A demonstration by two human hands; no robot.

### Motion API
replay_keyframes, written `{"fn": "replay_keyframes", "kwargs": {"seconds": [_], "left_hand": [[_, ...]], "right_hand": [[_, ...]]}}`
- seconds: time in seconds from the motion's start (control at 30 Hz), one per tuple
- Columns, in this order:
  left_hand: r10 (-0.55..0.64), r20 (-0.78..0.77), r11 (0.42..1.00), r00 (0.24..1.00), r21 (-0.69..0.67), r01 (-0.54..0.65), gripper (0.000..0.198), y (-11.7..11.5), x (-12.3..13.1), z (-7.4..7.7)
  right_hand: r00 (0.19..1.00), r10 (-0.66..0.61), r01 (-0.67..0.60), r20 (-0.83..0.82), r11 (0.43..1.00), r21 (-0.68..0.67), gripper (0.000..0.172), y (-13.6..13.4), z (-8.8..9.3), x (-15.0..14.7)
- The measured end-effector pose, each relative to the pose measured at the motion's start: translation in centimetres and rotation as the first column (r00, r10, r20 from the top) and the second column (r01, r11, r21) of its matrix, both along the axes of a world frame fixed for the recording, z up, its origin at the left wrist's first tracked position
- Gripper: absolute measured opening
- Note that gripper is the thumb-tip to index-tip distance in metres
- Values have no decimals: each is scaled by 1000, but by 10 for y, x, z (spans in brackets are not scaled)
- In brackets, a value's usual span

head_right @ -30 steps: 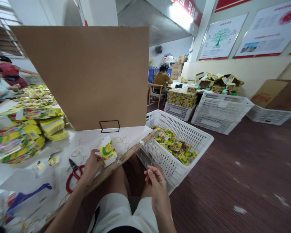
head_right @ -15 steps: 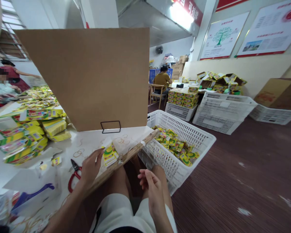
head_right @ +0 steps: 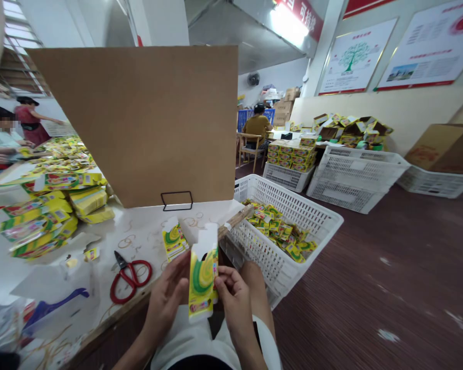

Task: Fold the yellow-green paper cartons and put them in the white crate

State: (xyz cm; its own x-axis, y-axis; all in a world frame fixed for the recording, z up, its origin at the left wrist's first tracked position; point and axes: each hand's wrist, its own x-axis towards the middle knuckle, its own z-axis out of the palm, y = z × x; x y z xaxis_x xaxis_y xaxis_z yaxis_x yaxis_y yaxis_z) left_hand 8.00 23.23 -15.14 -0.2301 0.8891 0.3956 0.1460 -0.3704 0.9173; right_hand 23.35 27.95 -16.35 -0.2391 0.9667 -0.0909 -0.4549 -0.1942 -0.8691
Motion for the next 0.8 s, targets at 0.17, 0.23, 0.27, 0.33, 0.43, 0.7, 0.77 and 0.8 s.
{"fn": "replay_keyframes", "kwargs": {"seconds": [0.17,0.23,0.27,0.33,0.43,0.7,0.77,0.8], "left_hand": [[-201,577,884,792,-241,400,51,7,6,13],[-231,654,848,720,-227,479,50,7,9,16],[-237,670,841,703,-222,494,49,6,10,17],[-240,672,840,701,-219,497,49,6,11,17],[-234,605,857,761,-241,455,51,8,10,14],[-91,220,957,971,-252,146,43,9,15,6],[-20,142,968,990,-246,55,41,9,17,5],[7,117,968,993,-251,22,41,9,17,4]], "right_hand": [[994,104,-104,-45,995,2,30,-6,-4,-8],[993,108,-108,-36,994,5,30,-5,-4,-9],[995,99,-99,-24,995,6,30,-5,-3,-8],[998,67,-68,17,998,14,31,-4,-3,-8],[996,36,-39,79,998,44,32,-3,-4,-8],[983,28,-56,179,987,154,31,-11,3,-10],[977,15,-52,213,984,169,28,-14,5,-11],[973,6,-47,229,984,172,28,-14,6,-11]]}}
